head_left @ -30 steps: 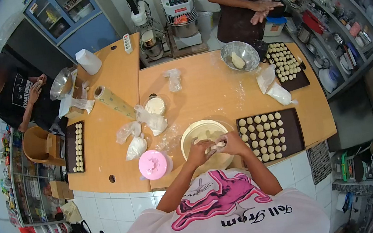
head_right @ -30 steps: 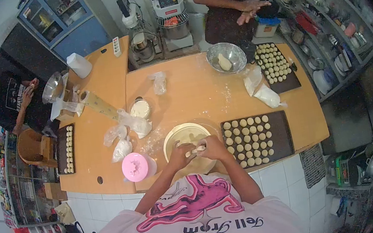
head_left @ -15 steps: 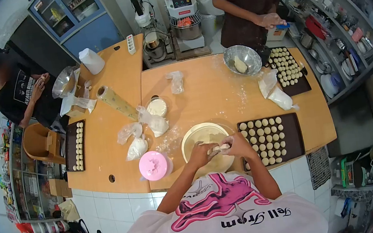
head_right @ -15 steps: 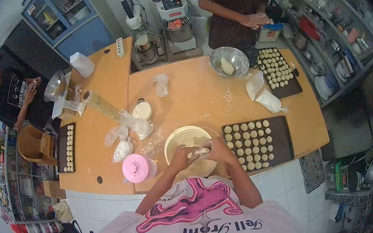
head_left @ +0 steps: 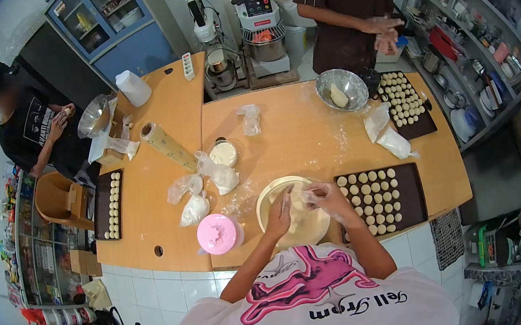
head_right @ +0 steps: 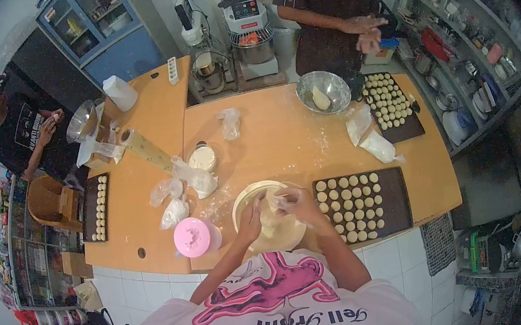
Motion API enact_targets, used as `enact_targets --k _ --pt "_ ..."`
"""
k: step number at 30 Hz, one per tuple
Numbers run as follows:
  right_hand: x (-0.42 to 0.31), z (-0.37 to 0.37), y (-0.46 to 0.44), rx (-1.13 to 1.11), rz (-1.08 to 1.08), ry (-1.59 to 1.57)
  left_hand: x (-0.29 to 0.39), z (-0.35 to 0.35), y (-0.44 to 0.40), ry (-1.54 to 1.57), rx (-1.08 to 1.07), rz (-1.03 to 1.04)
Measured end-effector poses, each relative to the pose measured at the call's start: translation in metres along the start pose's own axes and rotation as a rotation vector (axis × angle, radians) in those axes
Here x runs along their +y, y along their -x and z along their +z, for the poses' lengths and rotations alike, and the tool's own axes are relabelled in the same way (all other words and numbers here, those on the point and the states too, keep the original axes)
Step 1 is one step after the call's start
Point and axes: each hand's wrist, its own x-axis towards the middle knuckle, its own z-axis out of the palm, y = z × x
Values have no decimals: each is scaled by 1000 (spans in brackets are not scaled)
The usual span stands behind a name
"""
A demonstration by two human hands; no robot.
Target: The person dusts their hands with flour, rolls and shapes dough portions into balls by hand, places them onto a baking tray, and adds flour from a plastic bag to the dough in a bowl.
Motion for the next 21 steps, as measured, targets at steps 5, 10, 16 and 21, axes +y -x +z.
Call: enact_targets --k 5,10,16,21 --pt "28 45 2 123 -545 721 -15 34 -12 1059 106 -470" --pt "-12 40 14 60 -581 1045 -12 28 -25 1362 11 -589" --pt "-25 47 -3 72 -707 905 35 35 -17 1587 -274 -455" --pt "-26 45 10 -201 -625 975 53 8 -35 1566 -15 -438"
